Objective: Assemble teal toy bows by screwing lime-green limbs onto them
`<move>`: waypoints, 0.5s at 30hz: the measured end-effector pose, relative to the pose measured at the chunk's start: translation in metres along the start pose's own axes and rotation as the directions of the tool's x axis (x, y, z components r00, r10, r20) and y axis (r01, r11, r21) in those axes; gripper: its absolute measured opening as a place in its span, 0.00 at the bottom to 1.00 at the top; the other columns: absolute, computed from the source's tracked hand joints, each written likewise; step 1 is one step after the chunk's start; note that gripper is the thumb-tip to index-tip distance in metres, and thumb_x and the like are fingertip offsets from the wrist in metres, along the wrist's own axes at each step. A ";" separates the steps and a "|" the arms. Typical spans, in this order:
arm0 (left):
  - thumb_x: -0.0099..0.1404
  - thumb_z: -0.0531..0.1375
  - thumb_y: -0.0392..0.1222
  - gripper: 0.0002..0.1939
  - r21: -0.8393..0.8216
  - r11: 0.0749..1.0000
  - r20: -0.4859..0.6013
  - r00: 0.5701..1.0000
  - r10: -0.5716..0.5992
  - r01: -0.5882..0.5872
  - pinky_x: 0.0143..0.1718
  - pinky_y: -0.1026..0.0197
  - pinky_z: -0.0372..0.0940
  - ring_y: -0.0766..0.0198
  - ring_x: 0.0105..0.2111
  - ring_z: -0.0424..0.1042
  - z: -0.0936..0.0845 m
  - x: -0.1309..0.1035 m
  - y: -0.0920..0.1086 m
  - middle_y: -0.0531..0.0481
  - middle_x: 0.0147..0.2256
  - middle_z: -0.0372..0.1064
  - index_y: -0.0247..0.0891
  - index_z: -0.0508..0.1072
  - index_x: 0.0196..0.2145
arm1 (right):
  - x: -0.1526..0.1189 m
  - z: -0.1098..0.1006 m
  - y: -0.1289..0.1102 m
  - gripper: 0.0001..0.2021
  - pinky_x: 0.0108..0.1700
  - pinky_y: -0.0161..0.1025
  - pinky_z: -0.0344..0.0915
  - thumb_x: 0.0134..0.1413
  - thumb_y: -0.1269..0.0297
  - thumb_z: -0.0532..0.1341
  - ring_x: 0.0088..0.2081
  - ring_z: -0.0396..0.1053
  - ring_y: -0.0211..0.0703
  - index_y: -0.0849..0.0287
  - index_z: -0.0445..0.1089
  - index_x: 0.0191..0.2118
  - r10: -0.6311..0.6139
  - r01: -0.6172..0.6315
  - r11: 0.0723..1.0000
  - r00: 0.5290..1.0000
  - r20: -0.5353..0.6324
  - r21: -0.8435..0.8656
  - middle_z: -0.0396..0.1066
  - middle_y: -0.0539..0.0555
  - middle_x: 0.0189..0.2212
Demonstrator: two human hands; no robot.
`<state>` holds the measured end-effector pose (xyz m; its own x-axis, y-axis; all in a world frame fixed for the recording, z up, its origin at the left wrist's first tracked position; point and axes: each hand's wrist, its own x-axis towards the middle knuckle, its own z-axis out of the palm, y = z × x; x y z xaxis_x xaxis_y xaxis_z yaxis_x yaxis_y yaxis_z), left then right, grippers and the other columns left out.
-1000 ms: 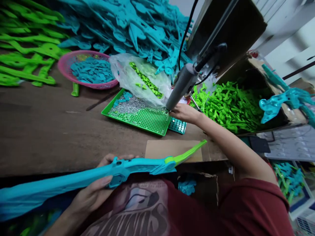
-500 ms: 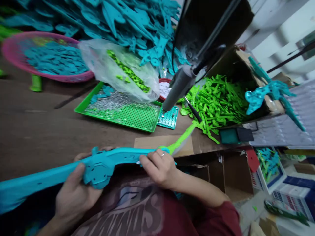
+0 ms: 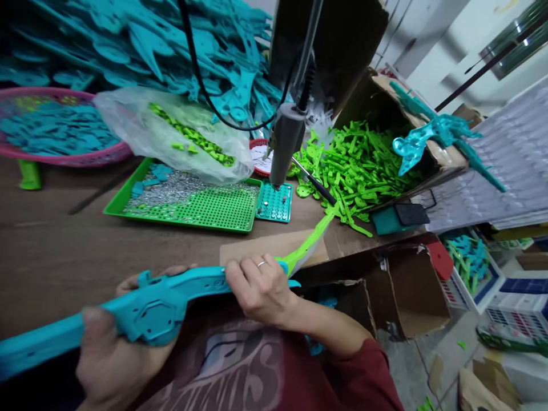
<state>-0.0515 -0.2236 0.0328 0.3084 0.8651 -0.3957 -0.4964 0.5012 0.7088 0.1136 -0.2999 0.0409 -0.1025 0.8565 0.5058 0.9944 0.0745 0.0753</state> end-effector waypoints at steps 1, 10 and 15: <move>0.48 0.72 0.65 0.27 -0.014 1.000 0.019 1.000 -0.024 0.024 0.49 0.47 0.73 0.47 0.46 0.76 -0.001 0.002 -0.001 0.50 0.39 0.80 0.45 0.74 0.37 | 0.000 0.000 0.001 0.14 0.33 0.42 0.53 0.70 0.72 0.45 0.29 0.60 0.42 0.64 0.69 0.41 0.011 -0.011 1.000 1.000 0.016 -0.001 0.68 0.54 0.28; 0.53 0.72 0.58 0.26 -0.228 0.965 0.223 0.971 -0.081 0.132 0.51 0.50 0.71 0.53 0.44 0.77 -0.005 0.015 -0.016 0.47 0.40 0.79 0.42 0.72 0.42 | 0.004 -0.003 0.010 0.12 0.33 0.41 0.55 0.67 0.77 0.48 0.29 0.61 0.44 0.67 0.68 0.44 0.018 -0.014 0.995 0.999 -0.041 0.103 0.67 0.55 0.26; 0.54 0.72 0.53 0.23 -0.291 0.949 0.227 0.973 -0.052 0.119 0.57 0.45 0.67 0.50 0.48 0.77 -0.005 0.015 -0.003 0.49 0.41 0.77 0.42 0.71 0.42 | 0.010 -0.002 0.011 0.12 0.35 0.39 0.60 0.65 0.78 0.52 0.33 0.65 0.43 0.65 0.69 0.47 0.028 -0.016 0.985 0.997 -0.070 0.174 0.70 0.58 0.32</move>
<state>-0.0494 -0.2125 0.0217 0.5100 0.8102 -0.2891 -0.6709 0.5849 0.4558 0.1234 -0.2914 0.0490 -0.0759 0.8205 0.5665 0.9854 0.1487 -0.0834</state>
